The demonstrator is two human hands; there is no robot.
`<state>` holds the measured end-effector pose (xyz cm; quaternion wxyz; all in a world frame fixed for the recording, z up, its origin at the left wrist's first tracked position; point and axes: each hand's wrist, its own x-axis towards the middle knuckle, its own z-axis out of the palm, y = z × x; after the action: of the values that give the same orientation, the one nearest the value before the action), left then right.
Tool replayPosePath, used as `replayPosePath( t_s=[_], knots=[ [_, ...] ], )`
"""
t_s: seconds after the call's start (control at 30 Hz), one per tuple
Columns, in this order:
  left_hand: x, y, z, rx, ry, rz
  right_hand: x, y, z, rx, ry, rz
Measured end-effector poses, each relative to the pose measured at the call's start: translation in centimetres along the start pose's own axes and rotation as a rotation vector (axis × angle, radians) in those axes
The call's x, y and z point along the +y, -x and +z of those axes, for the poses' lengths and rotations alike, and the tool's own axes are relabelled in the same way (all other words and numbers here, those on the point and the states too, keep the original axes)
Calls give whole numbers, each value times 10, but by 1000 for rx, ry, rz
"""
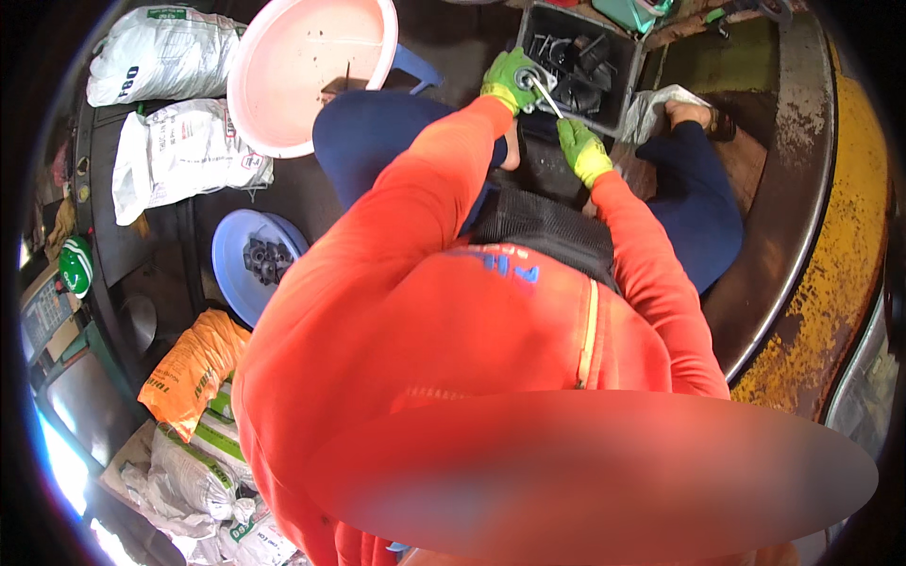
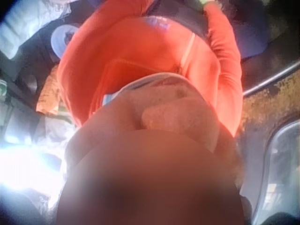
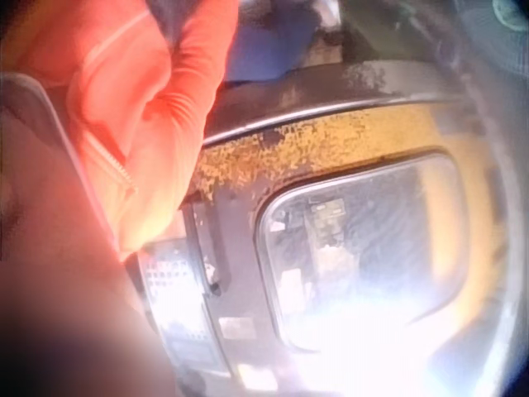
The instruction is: The person sits on the floor and uses a metal tool to scrape and clean small dark metal parts. They repeatedly pick up each part, scrape its surfaces, and place it into a nearby pink basin. The person handles the parts one at a time and continues the process for the duration of the clip.
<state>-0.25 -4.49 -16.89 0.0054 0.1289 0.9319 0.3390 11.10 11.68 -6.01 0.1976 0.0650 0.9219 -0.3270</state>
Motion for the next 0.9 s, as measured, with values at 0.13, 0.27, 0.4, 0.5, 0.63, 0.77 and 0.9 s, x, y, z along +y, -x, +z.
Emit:
replayPosePath(
  t_s=[0.13,0.27,0.4,0.5,0.63,0.77,0.9],
  knots=[
    [5,-2,-2,13,-11,-27,1,1,3,355,-340,-475],
    [6,1,-2,0,31,-16,0,5,1,-36,113,0],
    [6,3,-4,41,84,-41,1,8,1,124,-202,-219],
    [5,3,-4,-34,13,44,3,13,-2,235,-233,-255],
    [5,-2,-5,-105,-71,14,0,11,-2,140,-46,-121],
    [7,2,-6,-63,43,-5,-1,9,3,190,-265,-258],
    [9,5,-9,-32,-9,0,3,6,6,43,-26,-81]
  ],
)
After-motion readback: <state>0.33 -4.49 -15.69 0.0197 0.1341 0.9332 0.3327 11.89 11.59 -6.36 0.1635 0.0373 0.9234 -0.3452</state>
